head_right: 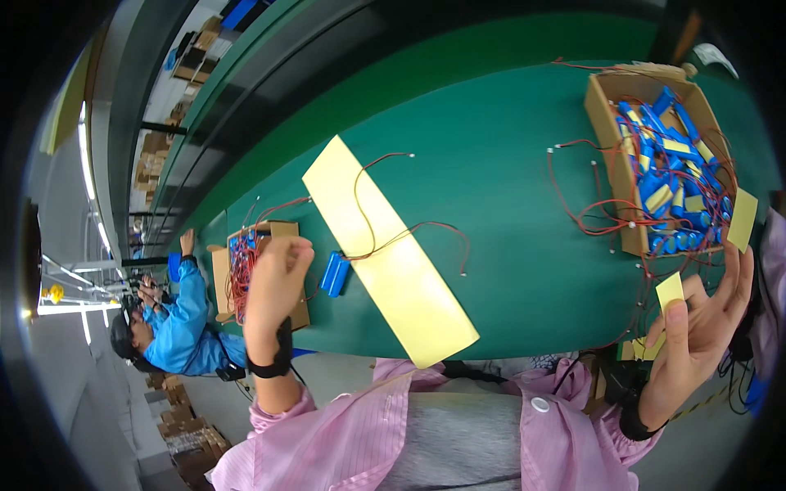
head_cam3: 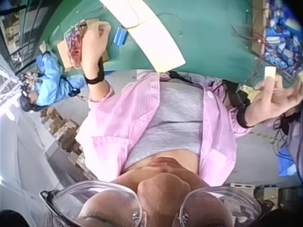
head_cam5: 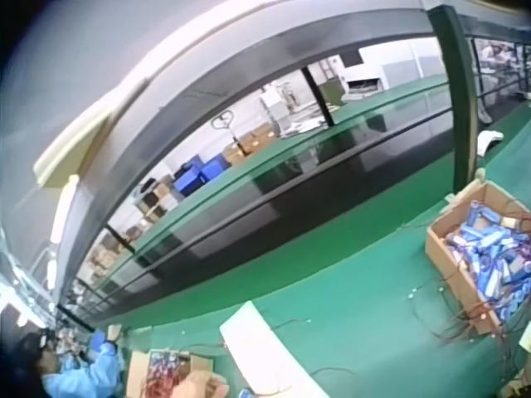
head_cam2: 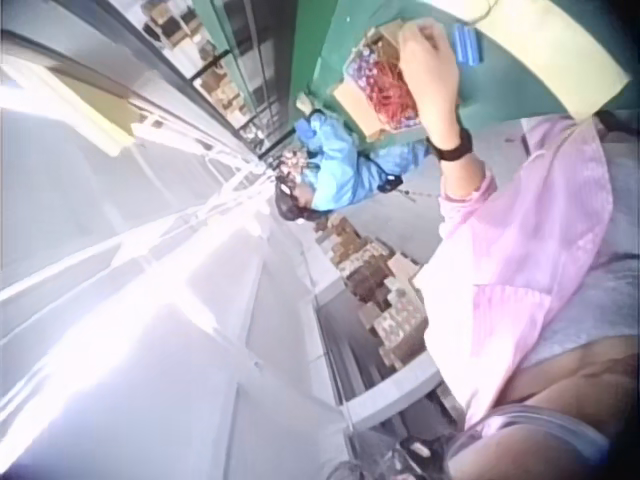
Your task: The recorder is assembling small battery packs by picking up individual blue battery cells, applying yellow adhesive tape, and connecting red wires.
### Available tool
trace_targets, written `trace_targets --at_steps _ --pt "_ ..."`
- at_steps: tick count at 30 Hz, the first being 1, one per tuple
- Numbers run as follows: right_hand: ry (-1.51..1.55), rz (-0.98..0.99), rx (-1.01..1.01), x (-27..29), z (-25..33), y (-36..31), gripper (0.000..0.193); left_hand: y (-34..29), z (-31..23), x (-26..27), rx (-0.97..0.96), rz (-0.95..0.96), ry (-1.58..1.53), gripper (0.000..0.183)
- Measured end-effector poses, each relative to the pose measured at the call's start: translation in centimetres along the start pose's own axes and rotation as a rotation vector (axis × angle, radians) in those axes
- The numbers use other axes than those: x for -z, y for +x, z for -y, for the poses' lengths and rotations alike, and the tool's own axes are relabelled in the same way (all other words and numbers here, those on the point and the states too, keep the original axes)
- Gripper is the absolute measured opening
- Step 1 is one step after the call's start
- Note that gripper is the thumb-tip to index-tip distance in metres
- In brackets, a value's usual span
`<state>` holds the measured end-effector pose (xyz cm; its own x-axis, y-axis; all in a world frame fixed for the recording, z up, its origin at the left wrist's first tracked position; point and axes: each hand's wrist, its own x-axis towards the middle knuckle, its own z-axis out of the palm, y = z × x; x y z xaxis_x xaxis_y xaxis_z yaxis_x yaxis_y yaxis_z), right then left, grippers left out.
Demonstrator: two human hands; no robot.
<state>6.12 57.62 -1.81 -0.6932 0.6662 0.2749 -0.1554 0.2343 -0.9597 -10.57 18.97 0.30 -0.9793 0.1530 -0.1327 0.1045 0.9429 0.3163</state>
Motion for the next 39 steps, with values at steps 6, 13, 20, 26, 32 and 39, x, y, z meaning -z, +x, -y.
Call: trace_targets --at_steps 6,13,20,26,32,39 --pt "-0.001 0.127 0.027 -5.3 1.5 0.1 0.08 -2.3 4.0 -5.1 0.04 -0.004 0.032 0.018" --pt "-0.053 0.175 0.033 -10.2 3.2 -1.1 0.078 -1.4 3.9 -5.6 0.012 -0.056 0.036 0.022" --pt "-0.062 0.122 0.079 -12.0 4.1 -1.7 0.079 1.0 2.6 -1.9 0.035 0.074 -0.543 0.028" --pt "0.053 0.072 0.112 -13.1 4.5 -1.3 0.079 2.3 -2.2 -1.7 -0.06 0.196 -1.868 0.038" --pt "0.234 0.13 -0.005 -16.9 4.4 -2.0 0.08 2.9 -5.1 -5.8 -0.22 0.46 -1.835 0.042" --pt "0.253 0.331 -0.096 -19.2 4.2 -3.2 0.083 1.7 -5.4 -7.3 -0.235 0.397 -1.786 0.034"
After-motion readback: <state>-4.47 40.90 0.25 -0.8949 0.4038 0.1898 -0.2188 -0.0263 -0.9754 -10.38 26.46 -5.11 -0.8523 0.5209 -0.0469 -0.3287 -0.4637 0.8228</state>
